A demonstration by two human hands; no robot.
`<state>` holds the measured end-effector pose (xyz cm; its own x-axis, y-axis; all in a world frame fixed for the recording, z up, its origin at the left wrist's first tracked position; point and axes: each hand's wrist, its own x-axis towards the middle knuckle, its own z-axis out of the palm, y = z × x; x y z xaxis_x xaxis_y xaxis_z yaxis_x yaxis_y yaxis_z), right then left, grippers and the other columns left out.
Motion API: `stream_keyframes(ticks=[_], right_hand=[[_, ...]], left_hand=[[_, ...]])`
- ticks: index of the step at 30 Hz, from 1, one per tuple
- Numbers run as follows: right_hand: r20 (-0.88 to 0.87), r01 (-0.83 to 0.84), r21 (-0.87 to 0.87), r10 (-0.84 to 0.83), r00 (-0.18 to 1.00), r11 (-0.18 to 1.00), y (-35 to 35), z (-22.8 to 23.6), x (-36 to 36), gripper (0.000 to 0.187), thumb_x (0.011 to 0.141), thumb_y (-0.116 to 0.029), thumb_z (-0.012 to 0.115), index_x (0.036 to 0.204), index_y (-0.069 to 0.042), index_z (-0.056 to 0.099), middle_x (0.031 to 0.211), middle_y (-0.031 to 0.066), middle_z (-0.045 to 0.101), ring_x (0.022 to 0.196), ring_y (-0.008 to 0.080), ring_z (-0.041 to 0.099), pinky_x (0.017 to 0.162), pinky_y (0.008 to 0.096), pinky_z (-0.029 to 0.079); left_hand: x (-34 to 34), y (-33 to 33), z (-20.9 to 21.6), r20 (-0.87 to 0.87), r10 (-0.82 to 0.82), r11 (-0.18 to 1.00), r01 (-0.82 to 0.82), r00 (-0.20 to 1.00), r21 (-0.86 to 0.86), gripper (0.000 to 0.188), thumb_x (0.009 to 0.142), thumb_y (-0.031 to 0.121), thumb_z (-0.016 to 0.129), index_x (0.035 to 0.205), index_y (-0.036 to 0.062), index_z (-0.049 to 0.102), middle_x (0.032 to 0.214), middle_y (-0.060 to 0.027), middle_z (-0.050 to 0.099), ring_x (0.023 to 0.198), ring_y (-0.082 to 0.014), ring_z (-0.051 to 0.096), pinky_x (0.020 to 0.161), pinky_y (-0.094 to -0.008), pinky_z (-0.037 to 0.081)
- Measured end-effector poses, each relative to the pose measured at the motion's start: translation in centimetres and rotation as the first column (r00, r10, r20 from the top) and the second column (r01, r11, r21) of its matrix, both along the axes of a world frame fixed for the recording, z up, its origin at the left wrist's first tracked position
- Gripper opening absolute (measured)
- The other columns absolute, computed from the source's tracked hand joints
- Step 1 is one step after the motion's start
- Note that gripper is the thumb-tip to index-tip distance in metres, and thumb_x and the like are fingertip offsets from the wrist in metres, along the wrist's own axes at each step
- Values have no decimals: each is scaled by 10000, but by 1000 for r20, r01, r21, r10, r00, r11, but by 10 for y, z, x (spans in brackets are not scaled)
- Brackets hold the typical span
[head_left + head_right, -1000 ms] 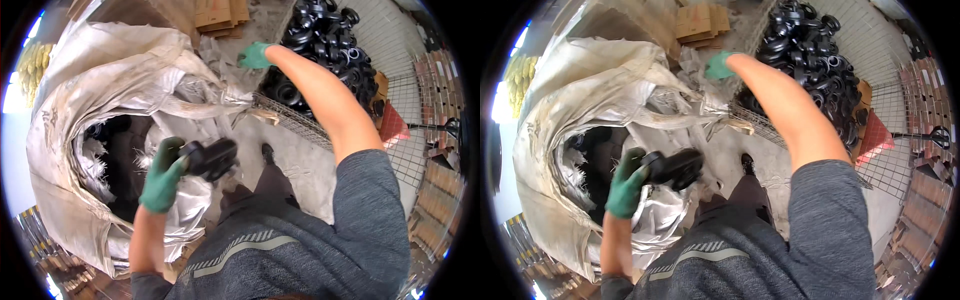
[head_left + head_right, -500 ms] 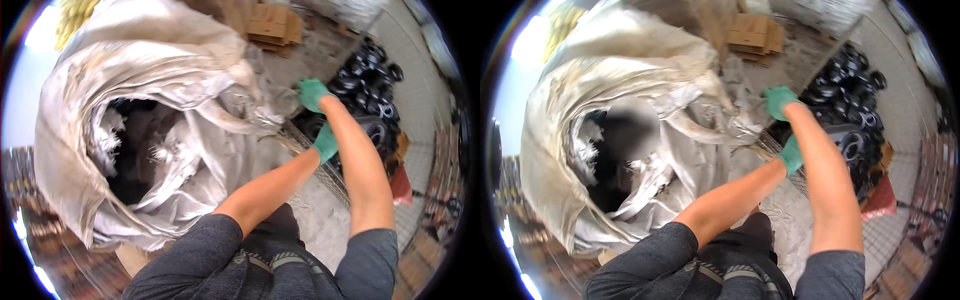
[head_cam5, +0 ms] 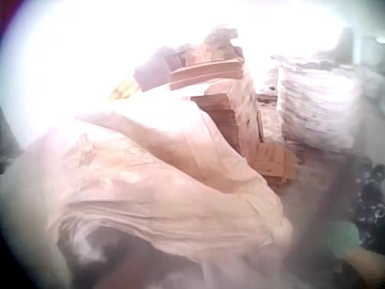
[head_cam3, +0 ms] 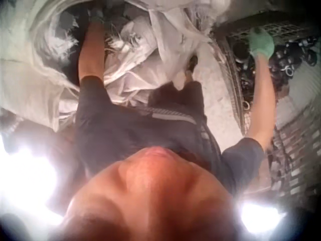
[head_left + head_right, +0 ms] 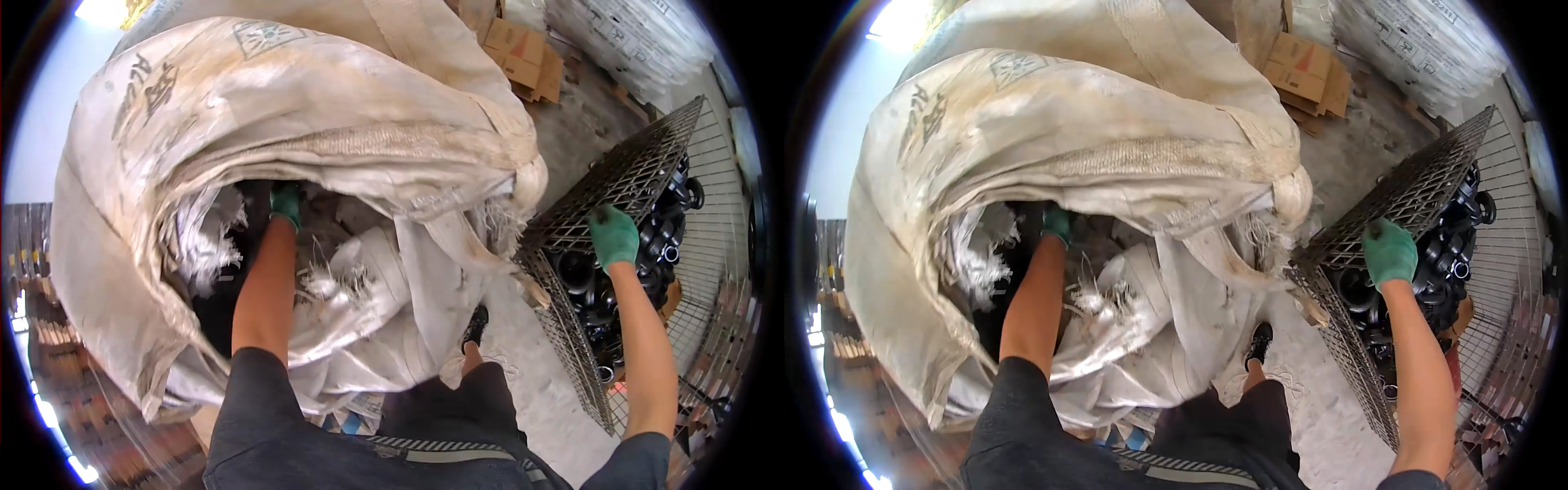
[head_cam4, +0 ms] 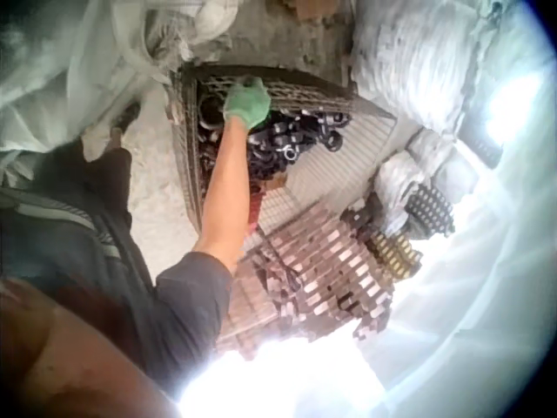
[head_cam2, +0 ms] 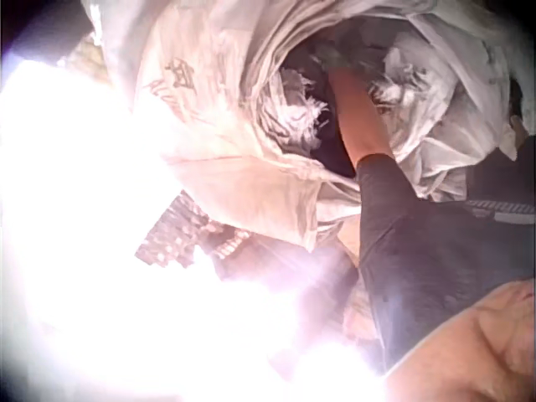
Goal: The person takes curved metal parts from a large bulk bag and places them into a wire mesh crate by hand.
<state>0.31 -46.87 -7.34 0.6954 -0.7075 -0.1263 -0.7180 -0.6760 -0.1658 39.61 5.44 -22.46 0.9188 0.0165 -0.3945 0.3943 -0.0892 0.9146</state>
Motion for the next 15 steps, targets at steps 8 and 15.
stream_keyframes(ticks=[8,15], right_hand=[[25,82,-67,-80,996,994,4,0,3,171,872,-202,630,969,-82,704,893,162,697,844,348,670,758,419,529],[-6,57,-48,-57,998,997,14,4,12,190,885,-218,594,980,-94,701,928,164,701,913,368,655,810,430,519]], left_hand=[[103,-17,-86,-88,-26,995,34,996,98,258,938,143,587,1178,54,616,1064,-83,681,956,-250,665,838,-386,563],[44,16,-43,-82,-16,998,10,997,-69,262,940,142,589,1181,44,619,1060,-79,684,962,-244,664,842,-388,563]])
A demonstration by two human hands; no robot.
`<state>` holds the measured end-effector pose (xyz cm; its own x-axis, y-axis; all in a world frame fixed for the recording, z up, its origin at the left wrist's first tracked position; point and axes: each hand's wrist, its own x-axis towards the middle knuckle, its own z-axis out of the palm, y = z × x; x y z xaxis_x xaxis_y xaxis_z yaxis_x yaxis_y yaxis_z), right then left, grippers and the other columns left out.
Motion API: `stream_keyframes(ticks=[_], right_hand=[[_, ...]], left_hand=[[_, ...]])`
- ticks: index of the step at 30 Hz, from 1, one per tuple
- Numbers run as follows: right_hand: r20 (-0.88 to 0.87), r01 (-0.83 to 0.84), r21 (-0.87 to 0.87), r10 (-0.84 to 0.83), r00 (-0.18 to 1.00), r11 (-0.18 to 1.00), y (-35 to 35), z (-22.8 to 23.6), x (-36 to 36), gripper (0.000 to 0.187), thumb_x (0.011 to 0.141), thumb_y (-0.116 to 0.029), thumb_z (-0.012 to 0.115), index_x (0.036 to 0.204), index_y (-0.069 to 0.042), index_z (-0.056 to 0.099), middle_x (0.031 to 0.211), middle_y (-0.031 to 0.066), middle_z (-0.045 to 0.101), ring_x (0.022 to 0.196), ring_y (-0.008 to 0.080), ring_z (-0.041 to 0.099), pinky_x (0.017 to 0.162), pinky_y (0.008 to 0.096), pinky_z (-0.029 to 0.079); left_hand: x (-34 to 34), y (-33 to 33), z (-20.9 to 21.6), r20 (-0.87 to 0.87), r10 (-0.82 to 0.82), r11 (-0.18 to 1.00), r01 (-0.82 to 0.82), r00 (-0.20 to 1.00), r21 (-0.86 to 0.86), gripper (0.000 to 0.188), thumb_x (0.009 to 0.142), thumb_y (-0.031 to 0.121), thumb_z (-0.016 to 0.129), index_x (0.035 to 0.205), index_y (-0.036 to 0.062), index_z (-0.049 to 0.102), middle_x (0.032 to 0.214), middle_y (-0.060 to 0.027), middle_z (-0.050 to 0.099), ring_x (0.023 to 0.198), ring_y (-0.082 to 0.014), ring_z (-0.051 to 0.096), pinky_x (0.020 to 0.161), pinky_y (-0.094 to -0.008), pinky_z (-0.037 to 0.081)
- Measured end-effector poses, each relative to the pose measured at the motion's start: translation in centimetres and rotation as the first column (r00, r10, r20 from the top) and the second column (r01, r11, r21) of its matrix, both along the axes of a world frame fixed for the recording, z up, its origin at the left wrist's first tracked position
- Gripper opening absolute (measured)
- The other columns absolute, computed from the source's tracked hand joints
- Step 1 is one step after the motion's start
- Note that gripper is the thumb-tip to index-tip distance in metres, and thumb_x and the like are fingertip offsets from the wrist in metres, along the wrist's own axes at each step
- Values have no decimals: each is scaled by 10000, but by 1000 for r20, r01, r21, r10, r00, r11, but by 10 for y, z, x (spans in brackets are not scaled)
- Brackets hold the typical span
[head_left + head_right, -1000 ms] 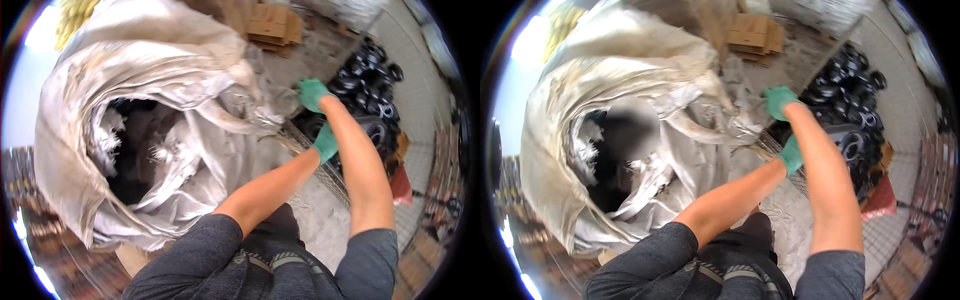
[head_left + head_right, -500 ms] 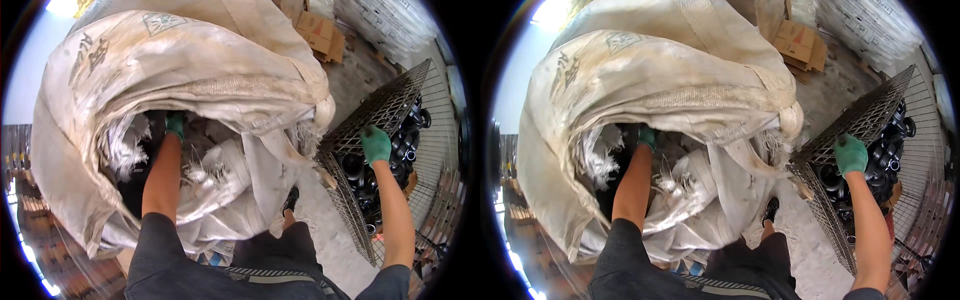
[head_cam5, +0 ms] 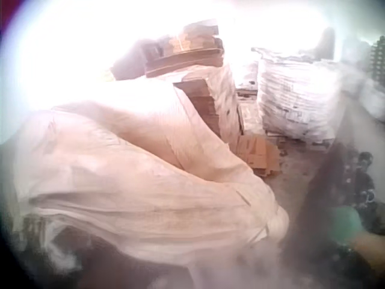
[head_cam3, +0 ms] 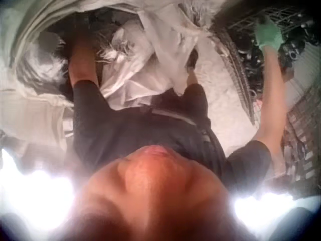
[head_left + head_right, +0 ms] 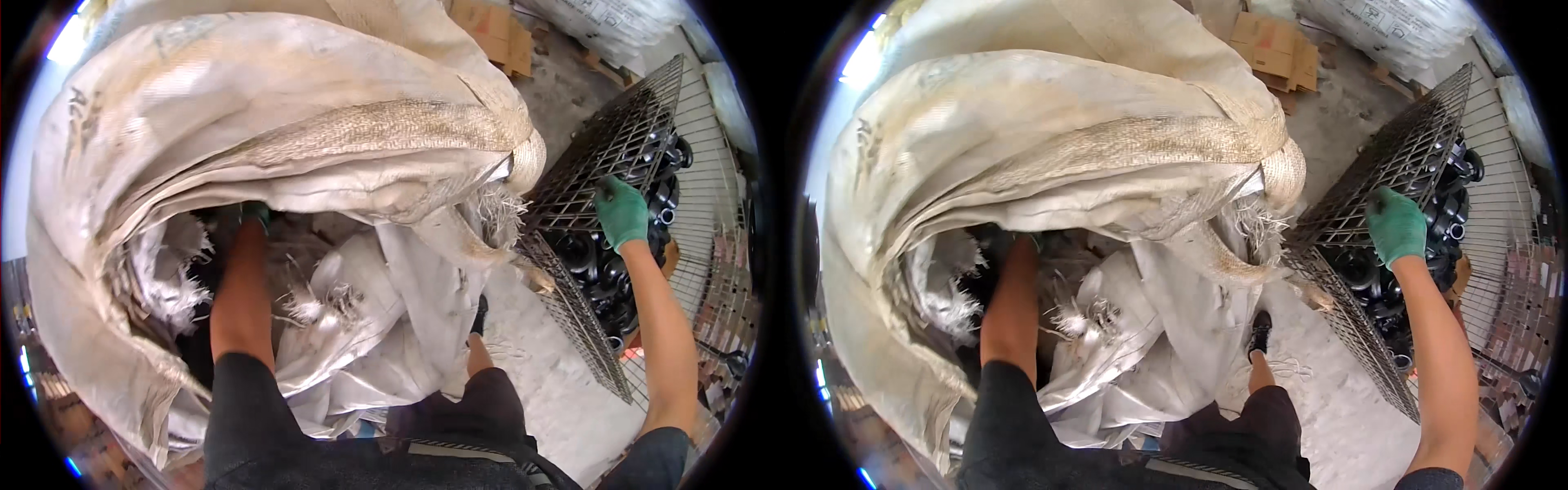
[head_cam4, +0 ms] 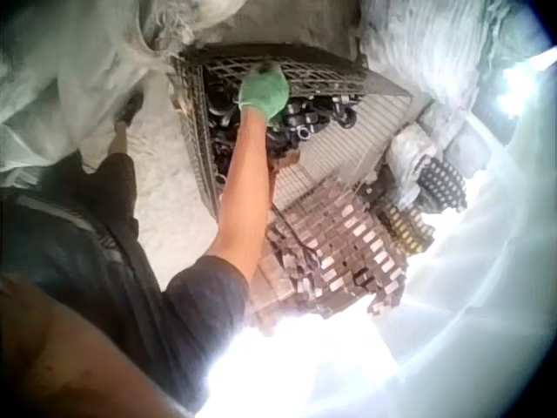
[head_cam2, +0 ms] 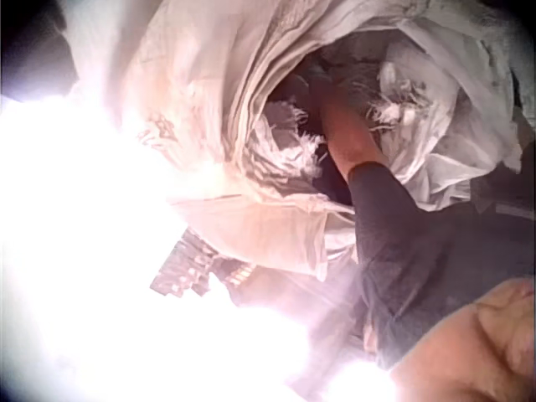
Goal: The person takes curved metal parts from a large bulk bag and places them into a wire mesh crate by hand.
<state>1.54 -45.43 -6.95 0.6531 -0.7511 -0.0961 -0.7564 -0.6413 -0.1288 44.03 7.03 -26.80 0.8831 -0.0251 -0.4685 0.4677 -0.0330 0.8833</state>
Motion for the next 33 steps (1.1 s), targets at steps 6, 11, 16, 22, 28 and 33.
stream_keyframes(ticks=[6,11,16,22,28,33], right_hand=[[-102,-71,-11,69,992,997,-10,4,-22,239,893,-267,569,1027,-106,683,1015,170,688,983,361,637,861,463,498],[-167,-173,-5,170,971,985,-18,9,-29,320,840,-305,539,990,-105,738,1052,173,693,988,367,661,855,467,526],[-278,-192,163,232,932,968,-21,15,-15,336,844,-292,528,1047,-127,738,1124,143,688,1025,353,664,847,447,533],[-245,-180,155,215,945,971,-16,7,-9,341,848,-285,549,1100,-135,723,1145,173,675,1052,361,655,875,458,527],[-209,-231,71,241,948,970,-14,10,-19,317,851,-329,561,1026,-118,720,1091,174,680,1035,370,632,896,467,503],[-226,-194,63,204,953,979,-20,3,-21,300,851,-312,567,1023,-101,694,1040,172,683,1010,369,629,871,467,502]], left_hand=[[-213,-9,201,-32,-151,981,153,988,116,377,869,153,708,1201,-3,622,1018,-84,683,866,-200,664,746,-331,571],[-357,-47,348,20,-587,802,578,809,153,457,765,132,835,1133,-33,619,928,-49,670,842,-100,614,709,-274,545],[-423,-108,344,-89,-906,396,902,414,171,480,762,131,801,1177,-21,613,903,-21,682,813,-72,600,722,-265,525],[-509,-251,171,-65,-980,196,888,186,-416,464,851,218,727,1244,9,595,969,-55,669,765,-125,629,631,-286,527],[-535,-390,144,449,-683,549,811,576,-204,495,813,56,666,1288,13,533,960,-87,651,717,-153,606,638,-305,542],[-379,-272,177,483,-472,856,515,737,50,310,925,114,561,1222,24,569,1117,-96,627,1009,-169,607,892,-326,499]])
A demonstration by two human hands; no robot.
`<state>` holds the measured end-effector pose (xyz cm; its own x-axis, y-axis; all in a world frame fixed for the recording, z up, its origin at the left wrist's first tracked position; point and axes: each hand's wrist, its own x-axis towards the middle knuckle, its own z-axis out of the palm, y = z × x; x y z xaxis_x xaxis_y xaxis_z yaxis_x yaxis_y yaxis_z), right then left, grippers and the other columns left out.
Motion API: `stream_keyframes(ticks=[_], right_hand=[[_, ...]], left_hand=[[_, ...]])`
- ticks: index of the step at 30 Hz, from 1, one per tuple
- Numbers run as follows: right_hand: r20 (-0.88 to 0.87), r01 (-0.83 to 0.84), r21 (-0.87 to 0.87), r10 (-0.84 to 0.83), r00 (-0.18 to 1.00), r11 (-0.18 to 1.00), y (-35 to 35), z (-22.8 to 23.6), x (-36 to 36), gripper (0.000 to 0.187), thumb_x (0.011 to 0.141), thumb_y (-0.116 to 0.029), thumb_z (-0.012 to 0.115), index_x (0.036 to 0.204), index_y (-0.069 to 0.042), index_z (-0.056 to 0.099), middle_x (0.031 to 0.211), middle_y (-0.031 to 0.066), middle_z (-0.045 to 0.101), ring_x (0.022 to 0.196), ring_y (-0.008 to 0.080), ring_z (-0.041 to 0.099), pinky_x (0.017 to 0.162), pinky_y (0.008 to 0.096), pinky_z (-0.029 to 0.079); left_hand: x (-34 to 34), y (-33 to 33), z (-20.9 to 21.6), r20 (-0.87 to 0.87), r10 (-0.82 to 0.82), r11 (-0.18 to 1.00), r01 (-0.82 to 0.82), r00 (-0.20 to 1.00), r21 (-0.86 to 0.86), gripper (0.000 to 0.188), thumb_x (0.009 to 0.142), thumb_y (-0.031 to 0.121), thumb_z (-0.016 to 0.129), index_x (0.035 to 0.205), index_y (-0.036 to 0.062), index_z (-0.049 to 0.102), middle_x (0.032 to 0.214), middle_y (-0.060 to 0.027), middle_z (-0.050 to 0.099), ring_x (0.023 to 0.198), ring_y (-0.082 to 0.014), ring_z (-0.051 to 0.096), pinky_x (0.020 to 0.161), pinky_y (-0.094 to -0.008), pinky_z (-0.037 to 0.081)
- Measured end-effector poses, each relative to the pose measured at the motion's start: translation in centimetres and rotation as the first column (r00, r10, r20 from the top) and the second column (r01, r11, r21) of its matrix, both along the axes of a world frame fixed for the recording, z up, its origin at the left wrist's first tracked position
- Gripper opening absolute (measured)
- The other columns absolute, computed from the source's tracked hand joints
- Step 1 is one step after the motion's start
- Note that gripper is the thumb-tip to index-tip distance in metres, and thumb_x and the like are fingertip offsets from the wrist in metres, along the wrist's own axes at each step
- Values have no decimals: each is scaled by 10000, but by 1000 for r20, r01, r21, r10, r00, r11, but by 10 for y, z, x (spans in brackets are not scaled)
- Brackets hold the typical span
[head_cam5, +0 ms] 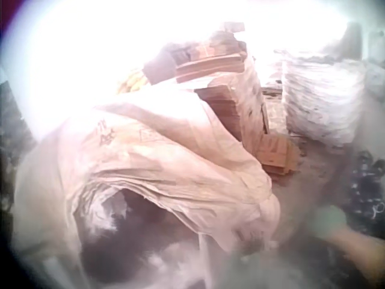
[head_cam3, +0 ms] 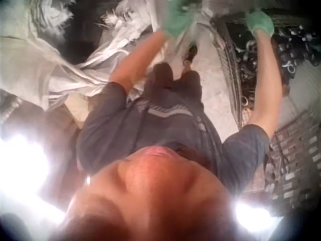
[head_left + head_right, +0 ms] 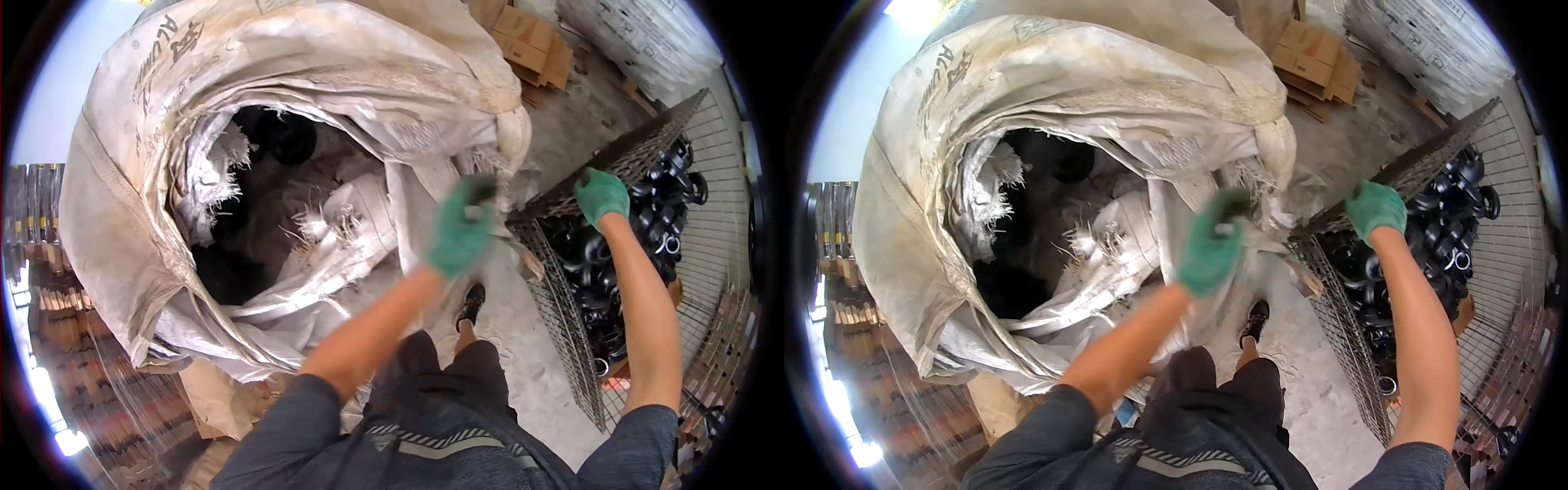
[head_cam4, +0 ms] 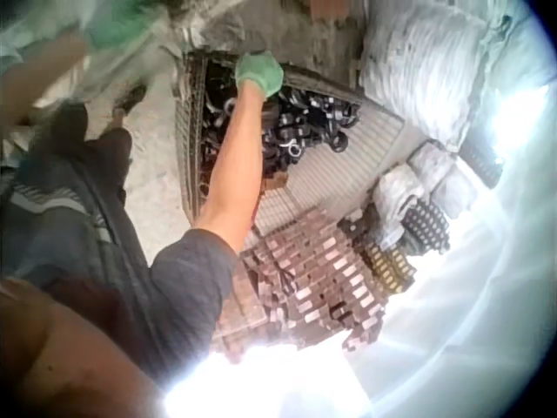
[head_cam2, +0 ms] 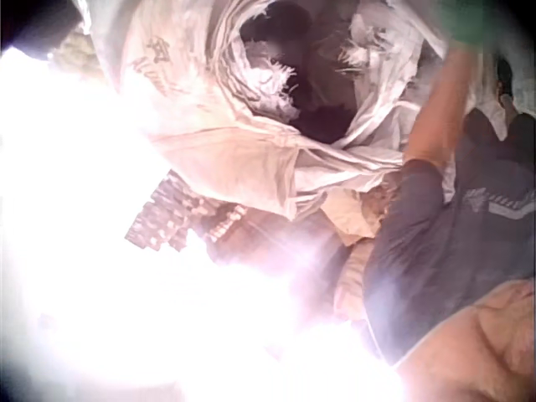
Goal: The person takes curved metal parts from a large bulk bag and places them into a wire mesh crate by hand.
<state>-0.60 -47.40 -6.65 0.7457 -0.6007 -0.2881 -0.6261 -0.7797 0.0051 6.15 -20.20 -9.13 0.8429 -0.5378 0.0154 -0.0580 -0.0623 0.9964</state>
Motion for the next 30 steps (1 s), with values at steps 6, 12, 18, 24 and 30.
stream_keyframes(ticks=[6,12,18,24,30], right_hand=[[68,40,-32,-38,997,999,7,2,5,255,850,-284,581,953,-82,699,968,170,688,967,371,633,848,457,503],[78,85,-63,-80,994,994,7,-8,12,202,867,-239,614,955,-82,705,933,159,699,899,354,662,788,427,520],[141,135,4,-135,981,991,15,-5,16,180,873,-216,609,930,-64,687,861,158,687,813,366,644,749,422,512],[113,29,-107,-17,993,994,12,1,6,190,867,-216,582,954,-81,684,923,171,681,917,367,636,812,457,501],[-40,30,-5,-30,999,1000,-1,0,5,299,826,-300,560,964,-85,716,983,181,695,941,389,649,814,504,517]], left_hand=[[227,250,-54,153,-63,710,-63,986,701,369,913,264,633,1203,37,608,1124,-65,682,969,-240,660,805,-383,549],[377,318,-198,148,-342,111,-116,928,987,441,915,329,632,1254,52,588,1194,-63,656,1037,-249,631,868,-381,511],[400,298,-208,87,-330,60,-71,940,996,482,910,340,645,1301,69,571,1281,-65,608,1136,-223,572,964,-358,444],[316,269,-84,-9,43,731,-25,999,682,527,905,351,657,1348,87,555,1368,-67,560,1235,-197,513,1061,-334,377],[161,305,101,-383,174,951,-54,907,305,546,923,304,665,1333,-30,531,1250,-86,618,1132,-187,582,969,-321,466]])
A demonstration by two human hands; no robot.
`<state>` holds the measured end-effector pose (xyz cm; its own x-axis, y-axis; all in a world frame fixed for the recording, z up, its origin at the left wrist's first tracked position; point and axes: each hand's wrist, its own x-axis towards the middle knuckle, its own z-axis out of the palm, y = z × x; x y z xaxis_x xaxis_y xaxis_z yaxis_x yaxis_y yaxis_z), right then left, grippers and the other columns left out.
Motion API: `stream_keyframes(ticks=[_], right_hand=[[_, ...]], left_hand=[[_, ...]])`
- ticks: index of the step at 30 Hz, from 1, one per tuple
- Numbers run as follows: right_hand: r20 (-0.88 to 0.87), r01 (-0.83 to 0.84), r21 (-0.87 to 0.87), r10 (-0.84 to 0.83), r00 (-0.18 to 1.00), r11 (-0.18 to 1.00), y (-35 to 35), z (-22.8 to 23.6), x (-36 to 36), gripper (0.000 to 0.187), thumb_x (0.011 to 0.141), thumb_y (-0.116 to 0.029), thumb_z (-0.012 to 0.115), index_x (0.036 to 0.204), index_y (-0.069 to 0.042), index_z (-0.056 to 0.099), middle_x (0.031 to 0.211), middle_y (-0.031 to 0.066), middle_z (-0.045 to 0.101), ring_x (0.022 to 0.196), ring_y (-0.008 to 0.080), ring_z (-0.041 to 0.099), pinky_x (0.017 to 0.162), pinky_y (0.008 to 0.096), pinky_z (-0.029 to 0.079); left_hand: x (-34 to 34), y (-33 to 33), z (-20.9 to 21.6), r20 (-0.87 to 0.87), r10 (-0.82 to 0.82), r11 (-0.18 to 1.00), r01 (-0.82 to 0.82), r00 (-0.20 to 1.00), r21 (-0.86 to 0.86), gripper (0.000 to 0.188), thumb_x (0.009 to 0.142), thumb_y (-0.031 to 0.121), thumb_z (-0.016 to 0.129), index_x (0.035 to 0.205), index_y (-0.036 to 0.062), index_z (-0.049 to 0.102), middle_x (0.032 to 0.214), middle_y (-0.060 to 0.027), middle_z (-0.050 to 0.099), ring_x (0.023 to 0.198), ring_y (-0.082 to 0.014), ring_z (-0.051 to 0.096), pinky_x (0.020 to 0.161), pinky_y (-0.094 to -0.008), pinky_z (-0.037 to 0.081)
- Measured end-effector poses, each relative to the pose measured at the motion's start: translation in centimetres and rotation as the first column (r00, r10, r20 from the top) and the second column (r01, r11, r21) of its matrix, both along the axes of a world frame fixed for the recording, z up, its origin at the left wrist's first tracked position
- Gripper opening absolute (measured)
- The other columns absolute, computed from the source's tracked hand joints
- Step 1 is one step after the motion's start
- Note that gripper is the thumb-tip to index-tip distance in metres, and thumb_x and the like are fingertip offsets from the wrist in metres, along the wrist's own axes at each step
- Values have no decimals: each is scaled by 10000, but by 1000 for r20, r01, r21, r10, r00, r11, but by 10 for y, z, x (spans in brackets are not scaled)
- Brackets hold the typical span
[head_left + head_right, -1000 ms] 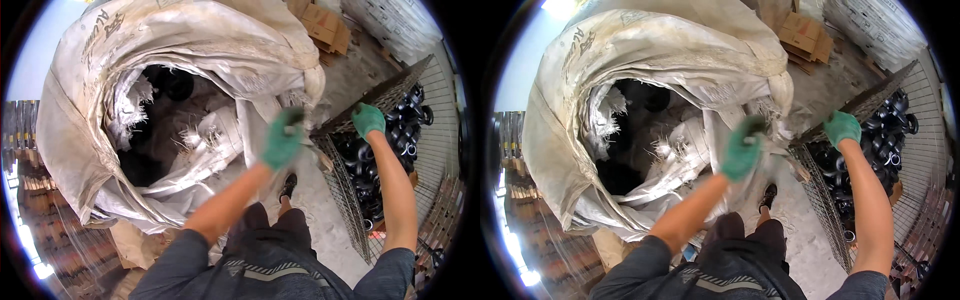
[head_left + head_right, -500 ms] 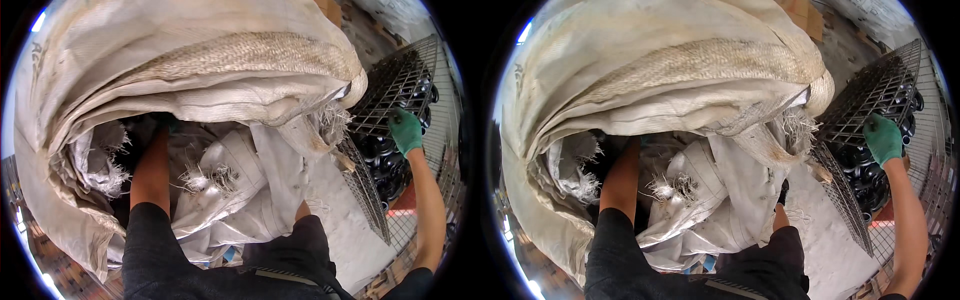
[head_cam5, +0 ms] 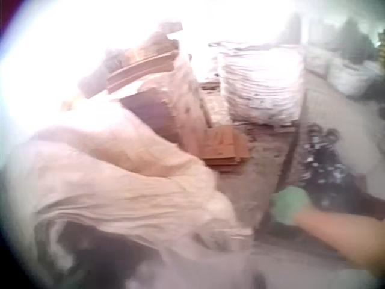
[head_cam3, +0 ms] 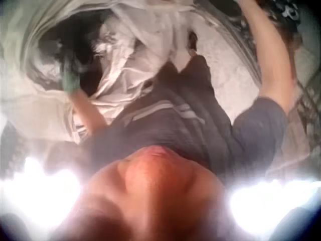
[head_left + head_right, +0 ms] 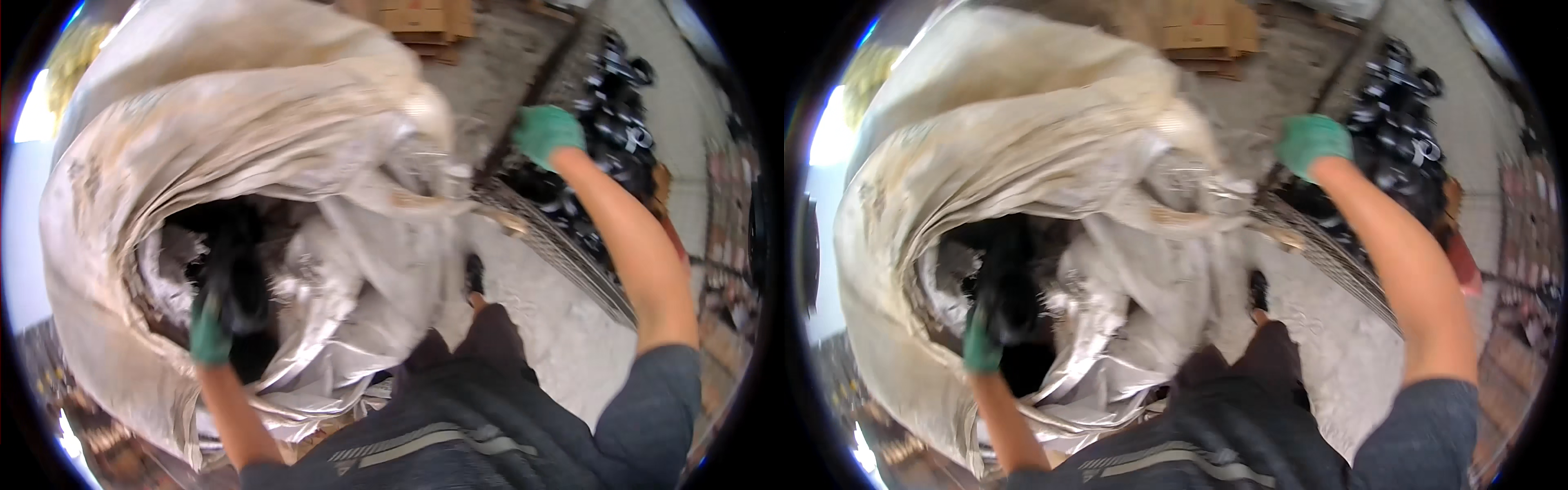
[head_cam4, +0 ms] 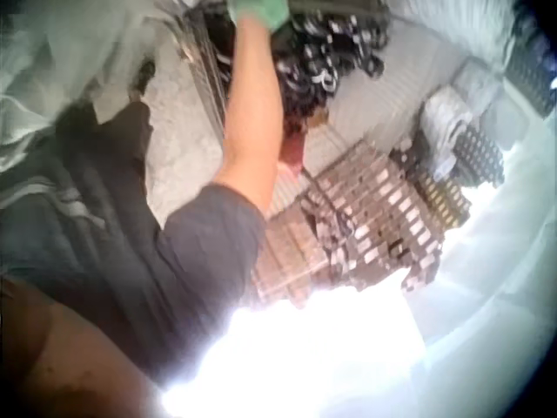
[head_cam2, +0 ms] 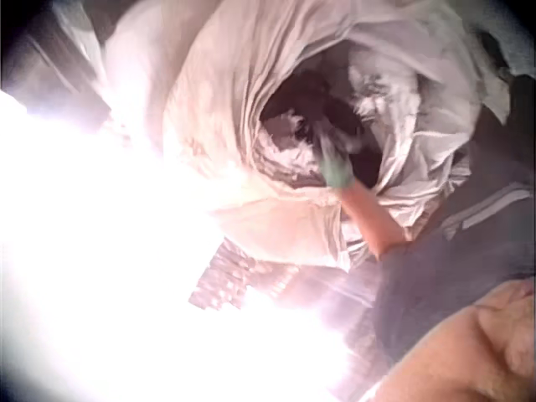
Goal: The person takes curved metal parts from a large bulk bag and places them into a wire mesh crate by hand.
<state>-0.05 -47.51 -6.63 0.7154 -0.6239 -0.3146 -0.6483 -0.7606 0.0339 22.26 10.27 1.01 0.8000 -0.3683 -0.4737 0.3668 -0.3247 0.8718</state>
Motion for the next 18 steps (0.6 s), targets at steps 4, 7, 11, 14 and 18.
stream_keyframes(ticks=[4,7,11,14,18], right_hand=[[-1,11,42,-11,1000,999,3,12,2,313,805,-256,547,989,-95,743,1025,163,707,975,342,681,829,444,545],[50,60,107,-66,997,992,6,38,-8,312,825,-250,535,995,-100,749,1032,153,714,977,325,689,809,422,550],[10,26,120,-27,1000,992,-2,17,-8,299,835,-230,528,990,-122,760,1041,138,721,988,306,694,789,408,548],[57,41,96,-46,997,995,-2,4,-9,297,832,-216,532,998,-131,763,1042,130,724,994,309,693,795,413,543],[65,-42,165,32,997,985,18,7,15,306,832,-244,535,1010,-131,757,1058,138,716,1001,310,688,800,422,547]], left_hand=[[-93,-77,103,-99,-421,882,433,902,188,964,478,417,960,1210,-73,568,1052,-113,673,936,-172,643,813,-317,527],[-135,-157,83,-348,-697,655,755,627,47,906,573,373,931,1265,-67,545,1105,-128,653,933,-178,646,806,-309,529],[-226,-275,-30,-232,-934,282,959,271,-14,881,733,553,775,1335,-30,506,1138,-178,660,975,-250,670,870,-399,526],[-299,-376,-69,20,-999,-26,911,-38,413,678,781,552,703,1221,49,593,981,-191,686,955,-268,668,876,-450,503],[-323,-434,-116,222,-878,411,906,424,-106,472,878,420,649,1174,55,605,1093,-163,649,1016,-250,624,887,-412,496]])
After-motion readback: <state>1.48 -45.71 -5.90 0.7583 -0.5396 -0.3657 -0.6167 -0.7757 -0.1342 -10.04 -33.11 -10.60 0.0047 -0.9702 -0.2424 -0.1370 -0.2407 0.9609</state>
